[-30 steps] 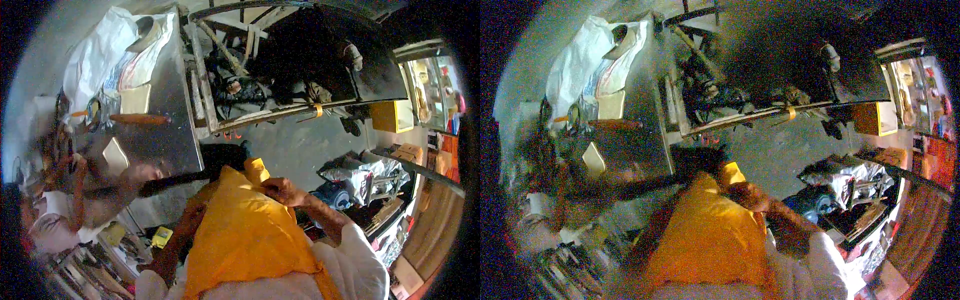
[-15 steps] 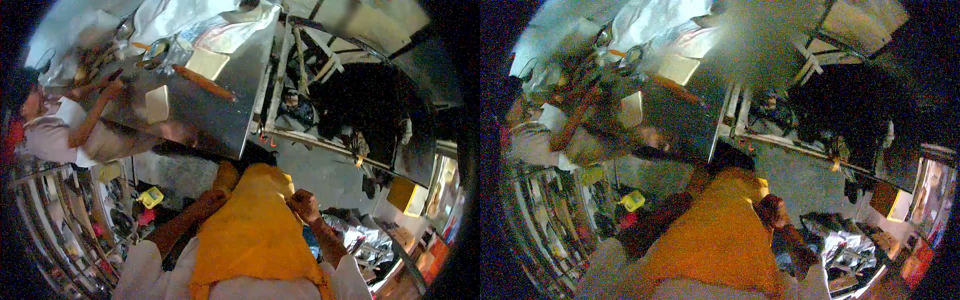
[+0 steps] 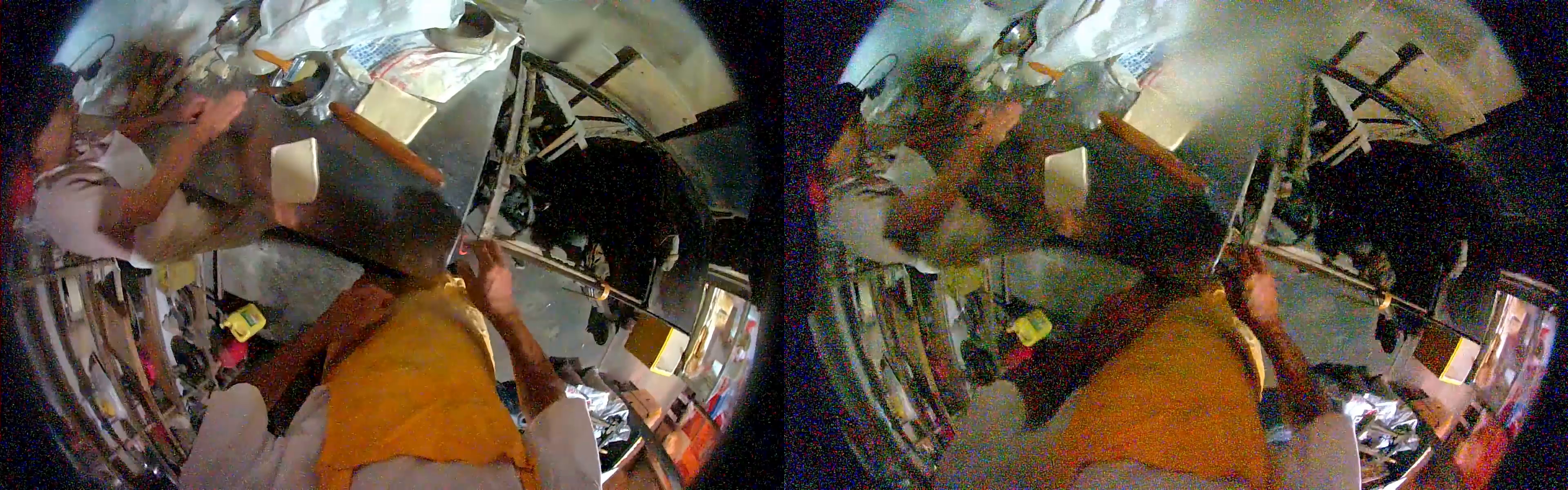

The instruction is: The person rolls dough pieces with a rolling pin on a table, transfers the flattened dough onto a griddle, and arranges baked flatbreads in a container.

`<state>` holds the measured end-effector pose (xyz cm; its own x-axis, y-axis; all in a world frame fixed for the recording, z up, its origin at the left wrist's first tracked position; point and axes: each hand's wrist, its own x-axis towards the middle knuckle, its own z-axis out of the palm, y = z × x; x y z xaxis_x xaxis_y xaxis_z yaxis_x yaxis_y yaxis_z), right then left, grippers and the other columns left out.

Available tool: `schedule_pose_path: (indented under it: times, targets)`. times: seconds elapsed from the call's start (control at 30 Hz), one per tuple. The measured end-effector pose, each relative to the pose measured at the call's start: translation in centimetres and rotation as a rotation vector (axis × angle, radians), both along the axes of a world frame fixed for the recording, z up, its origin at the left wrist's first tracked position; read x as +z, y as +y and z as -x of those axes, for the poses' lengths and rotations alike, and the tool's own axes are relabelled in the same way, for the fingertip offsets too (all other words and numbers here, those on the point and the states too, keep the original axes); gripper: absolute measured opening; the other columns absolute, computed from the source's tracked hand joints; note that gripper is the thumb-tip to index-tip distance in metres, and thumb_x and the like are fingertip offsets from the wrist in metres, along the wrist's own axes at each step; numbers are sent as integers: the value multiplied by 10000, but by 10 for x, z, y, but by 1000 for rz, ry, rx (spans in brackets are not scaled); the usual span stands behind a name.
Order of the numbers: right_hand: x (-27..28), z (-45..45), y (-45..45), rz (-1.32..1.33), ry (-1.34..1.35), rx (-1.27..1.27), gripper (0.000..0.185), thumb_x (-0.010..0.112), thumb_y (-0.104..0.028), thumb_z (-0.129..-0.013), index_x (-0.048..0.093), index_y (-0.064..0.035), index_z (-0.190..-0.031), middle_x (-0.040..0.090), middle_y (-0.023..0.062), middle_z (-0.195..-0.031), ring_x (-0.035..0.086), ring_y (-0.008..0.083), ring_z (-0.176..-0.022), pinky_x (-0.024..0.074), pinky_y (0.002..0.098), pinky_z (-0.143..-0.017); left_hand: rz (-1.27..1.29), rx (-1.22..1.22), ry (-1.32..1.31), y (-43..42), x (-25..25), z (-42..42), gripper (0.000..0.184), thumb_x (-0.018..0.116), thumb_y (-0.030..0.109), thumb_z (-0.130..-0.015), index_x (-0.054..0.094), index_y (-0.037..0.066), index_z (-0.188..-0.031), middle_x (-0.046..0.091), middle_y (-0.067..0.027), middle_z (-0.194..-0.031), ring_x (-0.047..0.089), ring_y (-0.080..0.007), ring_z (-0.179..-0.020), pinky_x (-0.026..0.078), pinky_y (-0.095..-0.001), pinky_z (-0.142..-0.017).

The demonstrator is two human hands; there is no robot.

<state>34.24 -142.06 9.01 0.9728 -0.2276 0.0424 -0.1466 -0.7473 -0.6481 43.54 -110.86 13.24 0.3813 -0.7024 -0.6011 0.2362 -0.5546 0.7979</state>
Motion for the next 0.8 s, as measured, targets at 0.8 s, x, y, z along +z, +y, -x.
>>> schedule_pose_path:
  times: [0.8]
  targets:
    - [-84, -87, 52, 575, 69, -155, 585, 660, -355, -879, 579, -155, -1422, 602, 115, -1300, 553, 362, -1178, 324, 583, -1122, 74, 480, -598, -161, -162, -381, 592, 757, 296, -885, 561, -26, -1341, 660, -221, -1261, 638, -375, -1168, 514, -431, -978]
